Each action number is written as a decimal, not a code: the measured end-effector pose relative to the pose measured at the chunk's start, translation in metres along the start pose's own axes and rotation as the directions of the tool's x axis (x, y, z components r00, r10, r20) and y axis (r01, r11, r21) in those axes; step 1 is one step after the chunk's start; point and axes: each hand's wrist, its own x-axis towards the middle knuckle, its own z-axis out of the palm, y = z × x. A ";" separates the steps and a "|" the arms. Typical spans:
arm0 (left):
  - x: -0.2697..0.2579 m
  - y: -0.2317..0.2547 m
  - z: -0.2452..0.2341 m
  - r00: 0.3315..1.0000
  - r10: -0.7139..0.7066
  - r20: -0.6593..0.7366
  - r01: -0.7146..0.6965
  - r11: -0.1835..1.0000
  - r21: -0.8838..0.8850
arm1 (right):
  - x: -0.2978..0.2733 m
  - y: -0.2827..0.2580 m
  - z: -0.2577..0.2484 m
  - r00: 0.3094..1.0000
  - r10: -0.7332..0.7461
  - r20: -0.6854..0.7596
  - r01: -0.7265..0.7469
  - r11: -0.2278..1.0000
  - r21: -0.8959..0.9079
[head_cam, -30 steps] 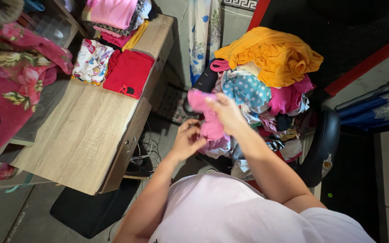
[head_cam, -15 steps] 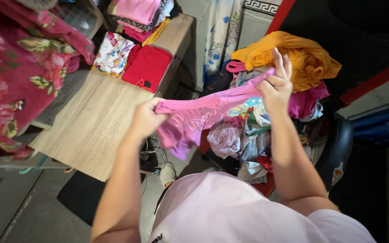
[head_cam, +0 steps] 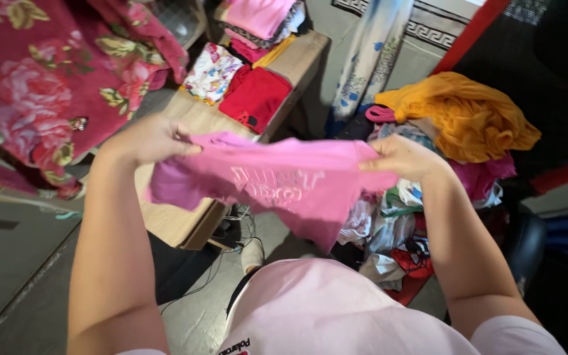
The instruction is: The person folds multiple pieces of children's clothing one by one on a small wooden table. Items include a red shirt, pink shorts, a pink t-shirt, a yellow top, a cream shirt, and a pink Barbie shirt. Each item is smoothed, folded, and stacked on the table.
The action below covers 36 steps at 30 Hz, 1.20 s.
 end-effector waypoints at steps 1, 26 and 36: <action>0.006 -0.008 -0.007 0.997 -0.017 -0.075 0.031 0.980 0.197 | 0.014 -0.006 0.007 0.999 0.014 -0.038 -0.006 0.980 0.199; -0.032 -0.220 0.197 0.952 -0.246 -0.179 0.287 0.923 0.256 | 0.242 -0.024 0.414 0.579 -0.413 0.703 0.472 0.873 0.124; -0.015 -0.230 0.168 0.971 -0.178 -0.160 0.213 0.948 0.238 | 0.308 0.048 0.328 0.588 -0.468 -0.660 -0.127 0.752 -0.647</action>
